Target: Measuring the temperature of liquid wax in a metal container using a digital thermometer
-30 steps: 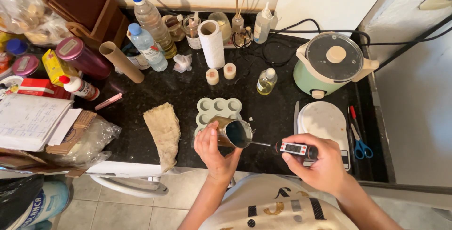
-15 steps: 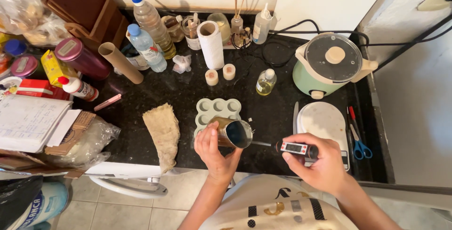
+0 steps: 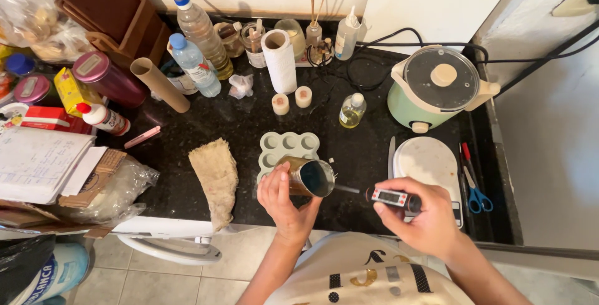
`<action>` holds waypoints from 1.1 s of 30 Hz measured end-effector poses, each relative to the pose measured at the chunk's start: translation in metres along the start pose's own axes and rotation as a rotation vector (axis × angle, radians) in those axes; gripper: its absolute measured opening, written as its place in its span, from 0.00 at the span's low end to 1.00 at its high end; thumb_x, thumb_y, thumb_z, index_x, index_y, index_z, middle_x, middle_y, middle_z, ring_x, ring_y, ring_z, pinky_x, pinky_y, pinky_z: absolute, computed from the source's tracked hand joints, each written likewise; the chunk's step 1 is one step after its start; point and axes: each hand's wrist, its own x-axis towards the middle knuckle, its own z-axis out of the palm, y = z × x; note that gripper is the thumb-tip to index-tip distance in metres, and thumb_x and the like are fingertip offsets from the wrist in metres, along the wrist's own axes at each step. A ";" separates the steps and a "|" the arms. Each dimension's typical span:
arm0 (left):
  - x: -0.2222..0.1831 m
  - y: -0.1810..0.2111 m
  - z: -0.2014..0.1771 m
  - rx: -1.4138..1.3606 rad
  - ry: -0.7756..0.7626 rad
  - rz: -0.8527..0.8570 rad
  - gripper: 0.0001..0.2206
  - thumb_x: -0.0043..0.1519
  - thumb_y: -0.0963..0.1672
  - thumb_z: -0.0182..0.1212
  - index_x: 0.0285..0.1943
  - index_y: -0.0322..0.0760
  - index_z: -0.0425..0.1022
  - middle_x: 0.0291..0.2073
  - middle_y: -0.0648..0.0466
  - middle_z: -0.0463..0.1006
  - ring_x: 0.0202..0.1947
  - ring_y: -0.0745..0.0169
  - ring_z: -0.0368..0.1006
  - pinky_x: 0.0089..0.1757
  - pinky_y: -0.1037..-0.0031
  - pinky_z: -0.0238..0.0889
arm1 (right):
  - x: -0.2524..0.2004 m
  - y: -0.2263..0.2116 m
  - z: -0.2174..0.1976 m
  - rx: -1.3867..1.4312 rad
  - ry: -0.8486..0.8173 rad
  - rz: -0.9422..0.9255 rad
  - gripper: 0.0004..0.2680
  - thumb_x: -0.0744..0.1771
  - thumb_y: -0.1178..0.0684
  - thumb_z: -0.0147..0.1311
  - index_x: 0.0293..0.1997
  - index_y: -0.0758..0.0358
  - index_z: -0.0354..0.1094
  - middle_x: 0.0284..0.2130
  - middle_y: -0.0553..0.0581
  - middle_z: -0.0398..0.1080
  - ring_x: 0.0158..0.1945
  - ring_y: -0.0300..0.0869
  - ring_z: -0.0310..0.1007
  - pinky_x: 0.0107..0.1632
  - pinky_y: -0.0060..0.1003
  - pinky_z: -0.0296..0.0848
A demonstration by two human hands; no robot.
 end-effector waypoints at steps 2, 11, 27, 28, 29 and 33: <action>-0.001 -0.001 0.001 0.002 0.003 -0.005 0.38 0.61 0.51 0.73 0.74 0.40 0.52 0.59 0.46 0.75 0.58 0.49 0.74 0.61 0.55 0.59 | -0.001 0.001 0.001 -0.052 0.028 0.033 0.07 0.62 0.53 0.64 0.42 0.55 0.75 0.23 0.42 0.78 0.16 0.27 0.68 0.25 0.21 0.70; -0.004 -0.003 0.003 -0.030 -0.006 0.010 0.38 0.61 0.51 0.72 0.75 0.39 0.53 0.60 0.46 0.74 0.58 0.47 0.73 0.60 0.54 0.61 | -0.002 0.000 0.002 -0.054 0.038 0.044 0.08 0.62 0.54 0.64 0.43 0.54 0.76 0.29 0.43 0.80 0.17 0.27 0.67 0.25 0.21 0.69; 0.000 0.000 0.001 -0.040 0.003 0.023 0.36 0.62 0.51 0.71 0.73 0.38 0.54 0.59 0.44 0.74 0.57 0.48 0.73 0.59 0.55 0.63 | -0.003 0.001 0.003 -0.060 0.038 0.068 0.07 0.63 0.52 0.63 0.42 0.54 0.76 0.27 0.42 0.80 0.16 0.27 0.67 0.25 0.22 0.70; 0.000 0.000 0.001 -0.040 0.003 0.023 0.36 0.62 0.51 0.71 0.73 0.38 0.54 0.59 0.44 0.74 0.57 0.48 0.73 0.59 0.55 0.63 | -0.003 0.000 0.003 -0.060 0.038 0.068 0.07 0.63 0.52 0.63 0.42 0.54 0.76 0.27 0.42 0.80 0.16 0.27 0.67 0.25 0.22 0.70; 0.001 0.000 0.001 -0.055 -0.002 0.026 0.36 0.62 0.51 0.72 0.74 0.38 0.53 0.59 0.44 0.74 0.57 0.47 0.72 0.59 0.54 0.63 | -0.002 0.000 0.003 -0.054 0.035 0.054 0.07 0.63 0.52 0.63 0.42 0.55 0.75 0.29 0.43 0.81 0.15 0.27 0.67 0.25 0.22 0.70; 0.003 0.001 0.000 -0.104 -0.013 0.038 0.39 0.61 0.50 0.73 0.75 0.38 0.50 0.60 0.43 0.71 0.57 0.45 0.72 0.57 0.52 0.66 | 0.002 -0.004 0.004 -0.109 0.068 0.038 0.08 0.63 0.52 0.62 0.45 0.55 0.75 0.36 0.46 0.82 0.30 0.30 0.80 0.36 0.23 0.77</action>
